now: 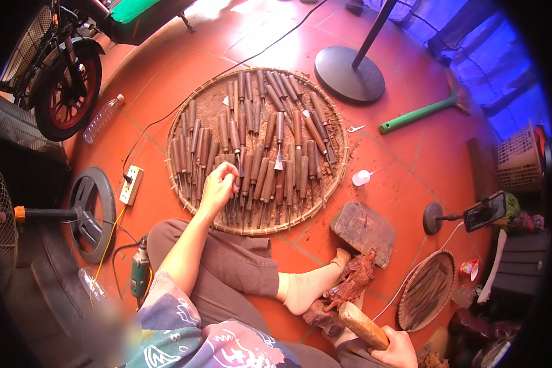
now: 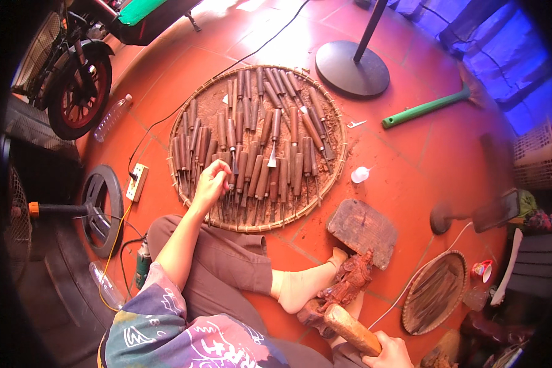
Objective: The person carves a wooden figurine using a chisel and mallet. They repeatedly select different chisels from a nearby basket, strike the chisel with the mallet, and remove wood shavings from the figurine.
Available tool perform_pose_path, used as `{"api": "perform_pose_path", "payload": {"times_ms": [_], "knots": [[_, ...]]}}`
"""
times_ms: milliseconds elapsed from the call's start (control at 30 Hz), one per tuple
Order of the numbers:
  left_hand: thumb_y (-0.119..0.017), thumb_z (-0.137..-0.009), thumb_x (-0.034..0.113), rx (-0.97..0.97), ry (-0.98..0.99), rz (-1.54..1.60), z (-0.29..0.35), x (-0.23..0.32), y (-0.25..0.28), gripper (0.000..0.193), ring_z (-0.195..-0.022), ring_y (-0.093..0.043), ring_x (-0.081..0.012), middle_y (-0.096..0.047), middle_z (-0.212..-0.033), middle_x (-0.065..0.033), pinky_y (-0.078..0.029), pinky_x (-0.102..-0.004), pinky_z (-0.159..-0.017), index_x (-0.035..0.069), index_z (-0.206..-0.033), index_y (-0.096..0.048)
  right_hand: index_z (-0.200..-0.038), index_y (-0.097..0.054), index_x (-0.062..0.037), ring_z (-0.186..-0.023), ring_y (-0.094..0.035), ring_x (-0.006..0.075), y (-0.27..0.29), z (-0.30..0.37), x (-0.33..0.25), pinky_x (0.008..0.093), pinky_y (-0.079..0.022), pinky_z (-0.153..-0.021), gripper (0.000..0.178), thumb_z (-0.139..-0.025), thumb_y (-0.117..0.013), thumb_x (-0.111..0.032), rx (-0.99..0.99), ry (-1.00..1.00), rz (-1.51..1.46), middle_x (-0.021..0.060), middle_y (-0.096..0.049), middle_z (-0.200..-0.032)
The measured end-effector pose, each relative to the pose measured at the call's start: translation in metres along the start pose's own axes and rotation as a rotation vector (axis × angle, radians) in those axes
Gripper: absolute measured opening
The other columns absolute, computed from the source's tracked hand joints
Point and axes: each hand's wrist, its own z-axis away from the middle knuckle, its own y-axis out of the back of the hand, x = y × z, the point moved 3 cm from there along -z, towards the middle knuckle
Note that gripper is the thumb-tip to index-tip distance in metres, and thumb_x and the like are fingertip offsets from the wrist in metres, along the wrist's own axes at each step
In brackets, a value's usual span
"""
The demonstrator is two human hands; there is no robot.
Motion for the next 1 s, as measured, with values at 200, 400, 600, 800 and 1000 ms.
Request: {"api": "perform_pose_path", "payload": {"times_ms": [200,400,600,800,1000], "knots": [[-0.042,-0.096,0.014,-0.037,0.032,0.023,-0.002,0.002,-0.004,0.019,-0.05,-0.053,-0.0084,-0.059,-0.06,-0.0026,-0.042,-0.0246,-0.048,0.006,-0.091,-0.058,-0.104,-0.061,0.0042,-0.076,-0.056,0.0149,0.004,-0.002,-0.006,0.0331,-0.047,-0.073,0.036,-0.07,-0.063,-0.009,0.01,-0.036,-0.034,0.0162,-0.063,-0.078],[-0.047,-0.098,0.019,-0.027,0.035,0.024,-0.007,-0.004,-0.004,0.022,-0.052,-0.055,-0.009,-0.06,-0.061,-0.0035,-0.044,-0.0243,-0.05,0.005,-0.087,-0.06,-0.101,-0.062,0.0031,-0.074,-0.059,0.0194,0.005,-0.006,-0.017,0.0351,-0.048,-0.073,0.033,-0.071,-0.063,-0.01,0.032,-0.081,0.025,0.0195,-0.064,-0.077],[-0.052,-0.098,0.019,-0.027,0.027,0.047,-0.008,-0.001,-0.007,0.021,-0.054,-0.057,-0.0082,-0.06,-0.062,-0.0032,-0.045,-0.0239,-0.05,0.004,-0.088,-0.061,-0.101,-0.062,0.0026,-0.072,-0.06,0.0229,0.005,-0.01,-0.023,0.0357,-0.048,-0.072,0.033,-0.071,-0.062,-0.012,0.023,-0.082,0.044,0.0203,-0.064,-0.077],[-0.056,-0.099,0.023,-0.035,0.006,0.006,-0.009,-0.002,-0.005,0.023,-0.057,-0.057,-0.0071,-0.061,-0.063,-0.0021,-0.047,-0.0235,-0.051,0.003,-0.091,-0.064,-0.1,-0.062,0.0031,-0.071,-0.059,0.0226,0.004,-0.012,-0.028,0.0359,-0.048,-0.071,0.032,-0.072,-0.062,-0.012,0.015,-0.04,0.047,0.0205,-0.063,-0.077],[-0.057,-0.099,0.026,0.0,0.016,-0.011,-0.006,0.004,-0.005,0.026,-0.055,-0.057,-0.0075,-0.062,-0.063,-0.0027,-0.047,-0.0236,-0.051,0.003,-0.09,-0.065,-0.1,-0.062,0.0034,-0.071,-0.058,0.0218,0.002,-0.011,-0.026,0.0361,-0.047,-0.07,0.032,-0.072,-0.062,-0.012,0.033,-0.039,0.033,0.0206,-0.063,-0.076]]}}
